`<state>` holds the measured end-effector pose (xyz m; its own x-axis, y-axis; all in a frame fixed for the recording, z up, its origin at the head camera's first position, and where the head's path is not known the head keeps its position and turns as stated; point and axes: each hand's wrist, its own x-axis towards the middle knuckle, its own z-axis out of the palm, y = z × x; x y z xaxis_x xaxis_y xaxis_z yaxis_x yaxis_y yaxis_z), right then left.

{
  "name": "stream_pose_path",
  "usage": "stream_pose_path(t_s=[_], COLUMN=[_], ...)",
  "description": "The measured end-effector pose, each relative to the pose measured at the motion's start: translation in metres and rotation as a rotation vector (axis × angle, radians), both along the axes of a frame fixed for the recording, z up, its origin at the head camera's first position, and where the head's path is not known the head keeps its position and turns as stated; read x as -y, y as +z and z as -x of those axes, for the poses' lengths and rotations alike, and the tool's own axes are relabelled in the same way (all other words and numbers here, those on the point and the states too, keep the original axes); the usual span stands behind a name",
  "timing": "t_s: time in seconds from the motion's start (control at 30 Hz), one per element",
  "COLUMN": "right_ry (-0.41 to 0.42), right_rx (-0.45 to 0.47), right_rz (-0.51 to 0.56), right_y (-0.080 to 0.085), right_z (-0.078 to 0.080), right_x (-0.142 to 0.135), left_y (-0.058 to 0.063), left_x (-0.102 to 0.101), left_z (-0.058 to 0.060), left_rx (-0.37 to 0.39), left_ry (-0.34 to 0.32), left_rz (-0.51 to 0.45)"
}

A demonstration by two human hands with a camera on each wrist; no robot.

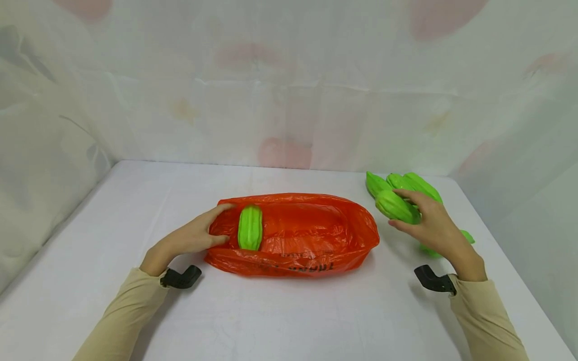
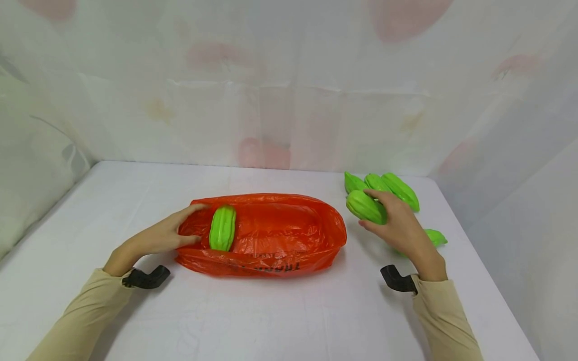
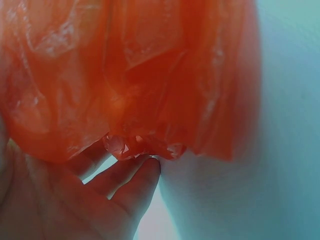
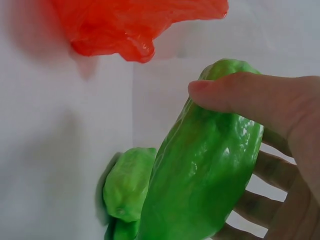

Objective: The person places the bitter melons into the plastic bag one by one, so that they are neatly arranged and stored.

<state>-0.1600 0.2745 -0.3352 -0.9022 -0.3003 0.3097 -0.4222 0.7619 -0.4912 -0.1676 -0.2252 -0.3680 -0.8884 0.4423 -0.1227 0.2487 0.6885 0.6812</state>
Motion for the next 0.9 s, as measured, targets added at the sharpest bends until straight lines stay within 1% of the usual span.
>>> stream_pose_path(t_s=[0.43, 0.73, 0.9], right_ry=[0.009, 0.021, 0.011], right_rx=[-0.038, -0.107, -0.116], right_rz=[-0.008, -0.026, -0.040], right_y=[0.010, 0.014, 0.017], right_z=[-0.008, -0.013, -0.016], right_x=[0.013, 0.020, 0.023], left_y=[0.002, 0.001, 0.001], left_x=[-0.001, -0.001, -0.001], left_z=[-0.001, -0.001, -0.001], left_rx=[0.008, 0.008, 0.008], left_ry=[0.008, 0.010, 0.008], left_rz=[0.011, 0.014, 0.012])
